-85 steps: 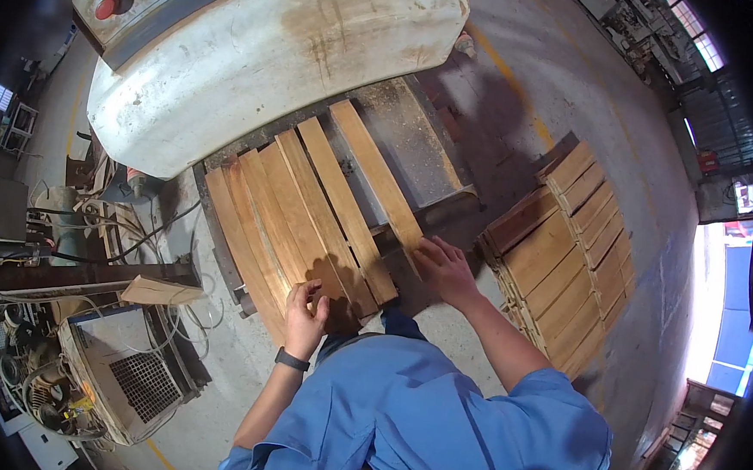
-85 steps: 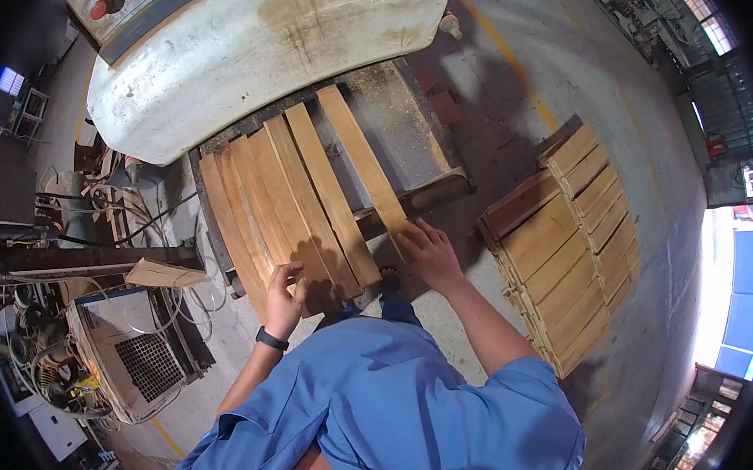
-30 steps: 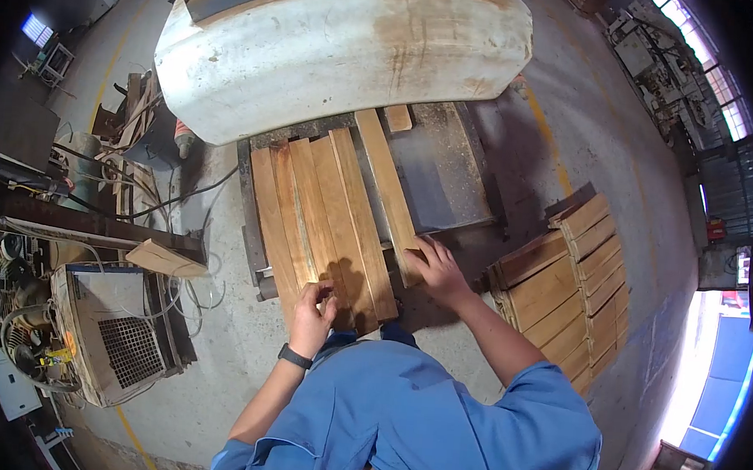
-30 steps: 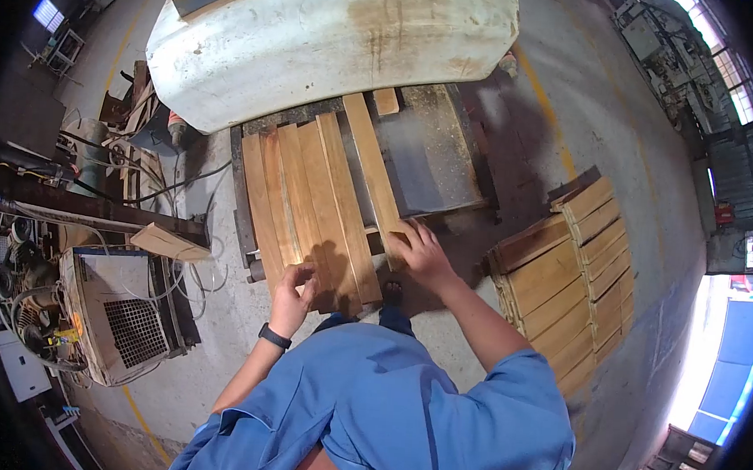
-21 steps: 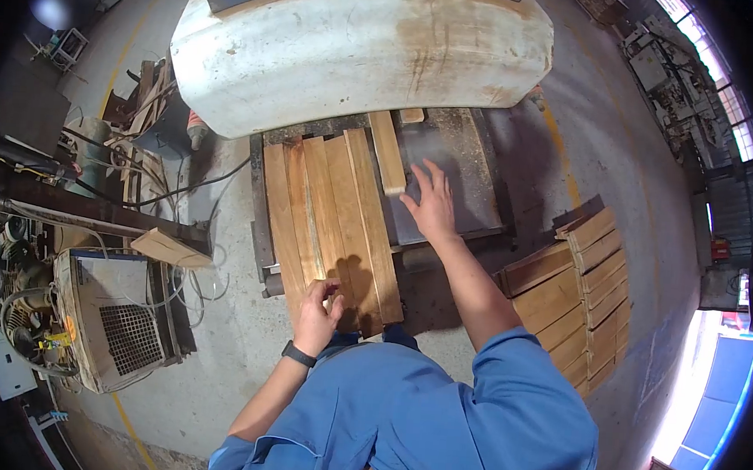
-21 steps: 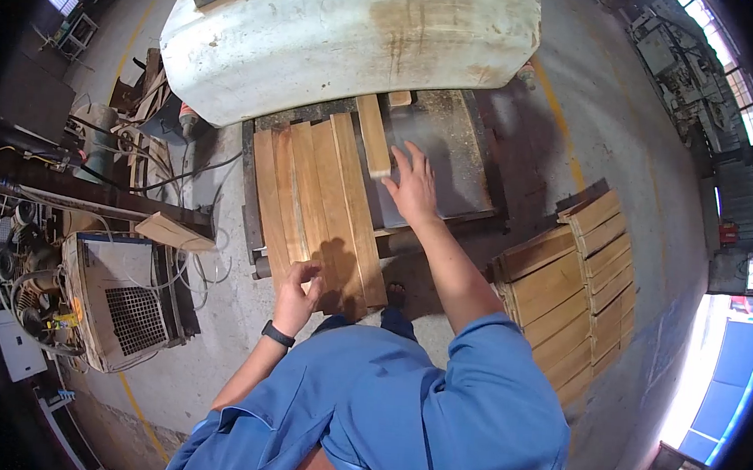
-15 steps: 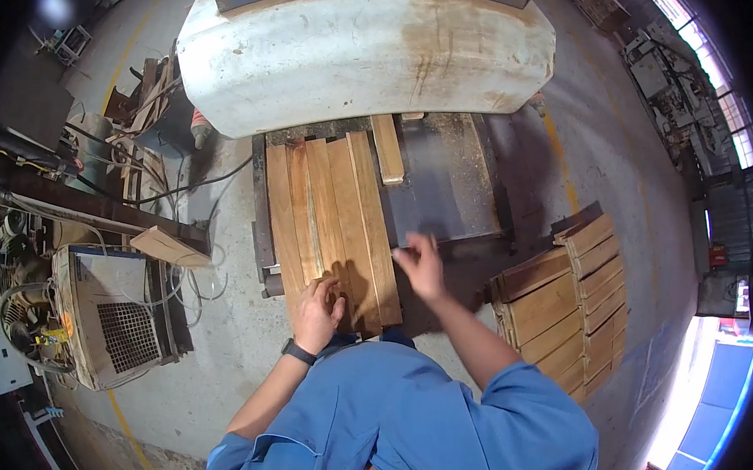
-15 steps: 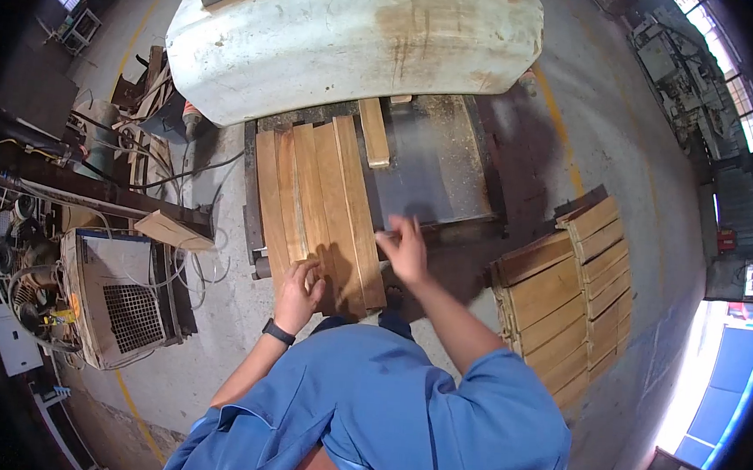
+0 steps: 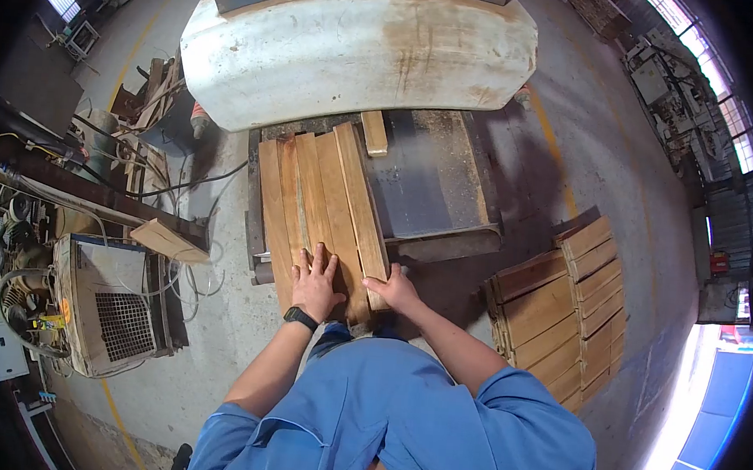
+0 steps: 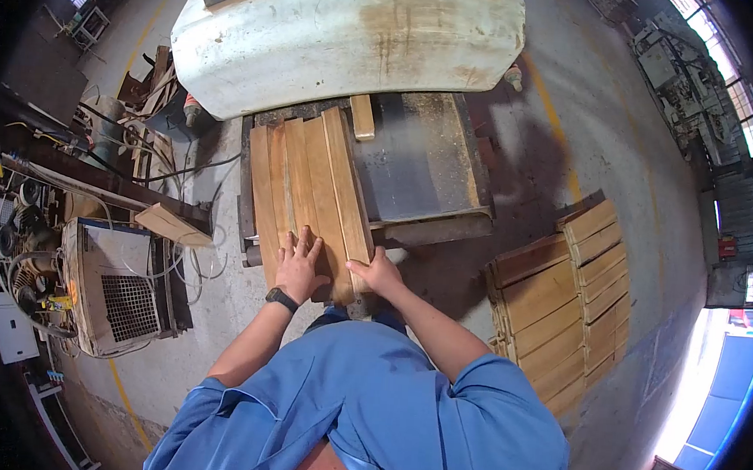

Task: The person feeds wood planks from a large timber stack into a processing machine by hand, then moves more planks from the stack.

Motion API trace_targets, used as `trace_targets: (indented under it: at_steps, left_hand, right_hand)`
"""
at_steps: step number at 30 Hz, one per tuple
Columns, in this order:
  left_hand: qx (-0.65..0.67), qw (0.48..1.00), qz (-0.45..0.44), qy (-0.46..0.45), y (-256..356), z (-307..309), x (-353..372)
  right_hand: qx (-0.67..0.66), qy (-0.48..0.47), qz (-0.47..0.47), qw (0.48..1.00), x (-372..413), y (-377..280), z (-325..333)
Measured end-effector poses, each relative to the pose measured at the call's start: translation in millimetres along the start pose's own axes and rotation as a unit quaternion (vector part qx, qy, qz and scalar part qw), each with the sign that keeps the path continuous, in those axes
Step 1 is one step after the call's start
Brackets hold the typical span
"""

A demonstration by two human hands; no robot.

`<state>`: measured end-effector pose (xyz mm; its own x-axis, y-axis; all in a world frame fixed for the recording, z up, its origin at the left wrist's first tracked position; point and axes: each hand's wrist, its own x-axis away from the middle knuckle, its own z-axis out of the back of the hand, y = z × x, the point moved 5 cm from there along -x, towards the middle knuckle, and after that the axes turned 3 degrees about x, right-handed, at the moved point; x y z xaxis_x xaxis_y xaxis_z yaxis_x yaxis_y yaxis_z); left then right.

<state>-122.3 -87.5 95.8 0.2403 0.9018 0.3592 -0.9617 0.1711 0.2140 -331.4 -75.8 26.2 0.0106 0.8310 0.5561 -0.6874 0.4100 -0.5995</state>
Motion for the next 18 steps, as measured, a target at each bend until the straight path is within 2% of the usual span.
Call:
trace_targets:
  at_steps: [4,6,7,8,12,15,18]
  left_hand:
    - [0.023,1.000,0.000,0.007,0.4,0.1,1.0]
    - [0.049,0.998,0.000,0.038,-2.6,-1.9,1.7]
    - [0.062,0.997,-0.001,0.052,-3.5,-5.2,1.1]
    - [0.077,0.994,0.000,0.073,-4.0,-8.7,0.7]
    - [0.093,0.989,-0.014,0.118,12.1,-12.9,16.7]
    - [0.111,0.984,-0.021,0.135,31.0,-17.7,37.2]
    - [0.139,0.976,0.001,0.166,31.8,-27.7,48.0]
  right_hand:
    - [-0.033,0.012,0.017,0.999,5.0,6.2,27.9]
    - [-0.142,-0.001,0.069,0.987,-14.1,52.1,19.4]
    - [-0.196,-0.008,0.092,0.976,-4.6,43.7,30.7]
    - [-0.315,-0.067,0.113,0.940,14.4,42.8,44.9]
    - [-0.286,-0.031,0.115,0.951,40.9,86.1,72.6]
    - [-0.131,0.066,0.112,0.983,50.0,122.5,89.7]
    - [0.081,0.185,0.034,0.979,79.4,88.0,122.1]
